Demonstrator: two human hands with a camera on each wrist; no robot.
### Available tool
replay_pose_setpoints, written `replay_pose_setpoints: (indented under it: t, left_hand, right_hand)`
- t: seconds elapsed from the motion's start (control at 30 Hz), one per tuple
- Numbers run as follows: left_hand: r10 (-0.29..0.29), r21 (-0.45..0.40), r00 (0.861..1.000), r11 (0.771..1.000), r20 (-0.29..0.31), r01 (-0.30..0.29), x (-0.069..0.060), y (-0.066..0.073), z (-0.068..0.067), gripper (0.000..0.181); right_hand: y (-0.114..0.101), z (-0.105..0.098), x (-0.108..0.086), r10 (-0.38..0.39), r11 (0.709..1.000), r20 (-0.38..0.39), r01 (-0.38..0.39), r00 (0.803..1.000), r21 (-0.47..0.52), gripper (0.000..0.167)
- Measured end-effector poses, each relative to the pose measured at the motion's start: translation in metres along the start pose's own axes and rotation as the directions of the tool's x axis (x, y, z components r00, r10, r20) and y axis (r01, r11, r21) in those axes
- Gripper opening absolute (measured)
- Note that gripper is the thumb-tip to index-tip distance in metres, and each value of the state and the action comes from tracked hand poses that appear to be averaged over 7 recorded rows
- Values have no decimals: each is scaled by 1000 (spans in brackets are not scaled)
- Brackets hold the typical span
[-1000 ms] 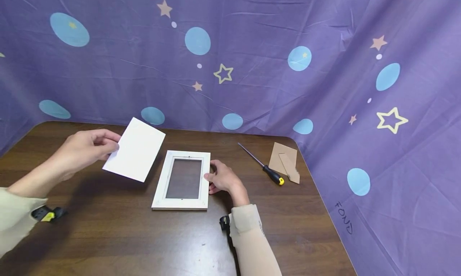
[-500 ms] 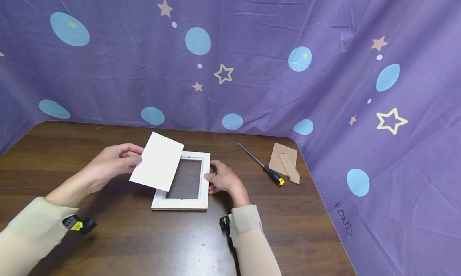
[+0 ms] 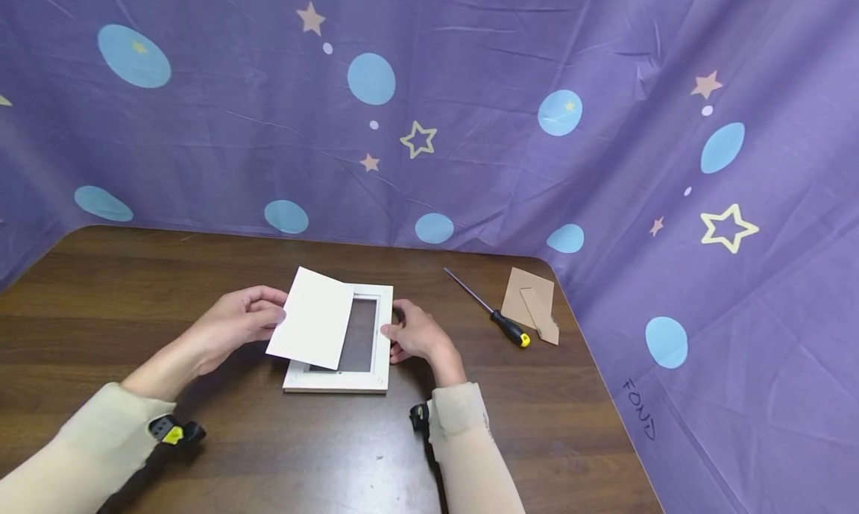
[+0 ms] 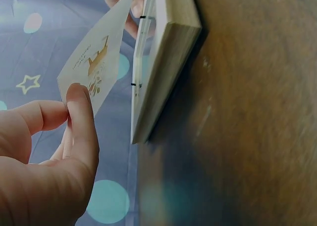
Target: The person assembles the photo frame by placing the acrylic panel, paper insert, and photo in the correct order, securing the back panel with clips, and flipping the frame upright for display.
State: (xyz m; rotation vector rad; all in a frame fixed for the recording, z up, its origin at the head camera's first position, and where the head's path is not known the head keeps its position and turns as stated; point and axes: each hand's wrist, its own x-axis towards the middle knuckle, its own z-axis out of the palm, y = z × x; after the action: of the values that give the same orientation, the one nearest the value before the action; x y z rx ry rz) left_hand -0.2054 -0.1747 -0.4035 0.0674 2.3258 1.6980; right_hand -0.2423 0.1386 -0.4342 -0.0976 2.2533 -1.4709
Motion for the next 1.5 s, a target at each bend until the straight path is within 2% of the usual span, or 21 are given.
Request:
replay_pose_setpoints:
  t: [0.33, 0.47, 0.6, 0.77, 0.9, 1.2, 1.5]
  left_hand:
    - [-28, -49, 1000, 998, 11, 29, 5, -9, 16, 50]
    - [-15, 11, 1000, 1000, -7, 15, 3, -11, 19, 54]
    - [20, 106, 1000, 994, -23, -17, 4, -13, 20, 58]
    - [57, 252, 997, 967, -57, -41, 6, -13, 24, 58]
    - [84, 335, 994, 941, -74, -54, 6, -13, 26, 60]
    - [149, 446, 987, 888, -52, -111, 7, -13, 33, 53]
    - [171, 488, 985, 862, -22, -139, 12, -11, 39, 48]
  right_hand:
    - [2, -1, 0, 9, 1000, 4, -9, 1000, 11, 62]
    - [3, -1, 0, 4, 1000, 2, -4, 1000, 9, 62]
    - [3, -1, 1, 4, 1000, 0, -4, 1000, 9, 63]
    - [3, -2, 0, 5, 1000, -1, -5, 1000, 9, 62]
    - [3, -1, 0, 3, 1000, 5, -3, 1000, 19, 63]
    - [2, 0, 1, 5, 1000, 2, -5, 1000, 10, 63]
    - [2, 0, 1, -1, 1000, 1, 1, 1000, 16, 63]
